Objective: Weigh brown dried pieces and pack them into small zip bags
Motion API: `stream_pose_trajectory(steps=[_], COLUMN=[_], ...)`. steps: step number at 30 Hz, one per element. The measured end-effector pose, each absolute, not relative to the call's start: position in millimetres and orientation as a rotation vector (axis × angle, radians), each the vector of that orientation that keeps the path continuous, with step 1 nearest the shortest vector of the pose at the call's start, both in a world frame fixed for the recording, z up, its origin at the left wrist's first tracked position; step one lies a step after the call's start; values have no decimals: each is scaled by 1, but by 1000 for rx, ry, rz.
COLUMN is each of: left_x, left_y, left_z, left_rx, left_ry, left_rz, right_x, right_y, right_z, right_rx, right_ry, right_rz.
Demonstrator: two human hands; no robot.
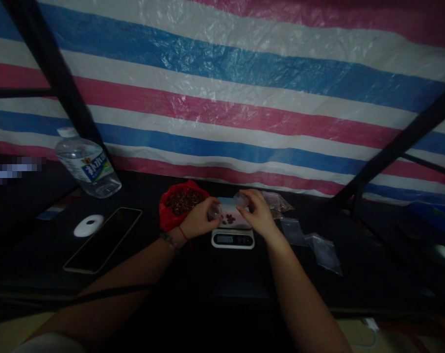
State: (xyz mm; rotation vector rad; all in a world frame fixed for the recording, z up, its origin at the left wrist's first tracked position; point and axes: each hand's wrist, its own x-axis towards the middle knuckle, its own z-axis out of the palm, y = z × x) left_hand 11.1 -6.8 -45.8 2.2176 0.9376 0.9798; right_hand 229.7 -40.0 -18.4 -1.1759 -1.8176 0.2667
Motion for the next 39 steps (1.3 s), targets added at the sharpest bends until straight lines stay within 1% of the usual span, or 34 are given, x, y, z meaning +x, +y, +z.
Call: stream_pose_trajectory(steps=[2, 6, 10, 12, 20, 25, 39], left_x=[11, 14, 20, 23, 31, 31, 33], left_y=[-4, -4, -9, -10, -3, 1, 1], left_z=[-47, -43, -35, -32, -38, -39, -41], left_rx=[2260, 2342, 2384, 2388, 2341, 2330, 2313], left_ry=[965, 1018, 1026, 1024, 1031, 1027, 1070], left_rz=[954, 860, 755, 696, 644, 624, 676], right_x=[242, 260, 265, 263, 249, 245, 244], right_y=[-37, -37, -39, -38, -32, -32, -37], right_z=[-15, -16, -19, -20, -33, -36, -28], right_rx=[-1244, -1407, -1496, -1502, -1356, -1333, -1341], right_ry=[-1914, -2127, -2128, -2120, -2179, -2187, -2191], right_rz=[264, 417, 601, 640, 605, 522, 535])
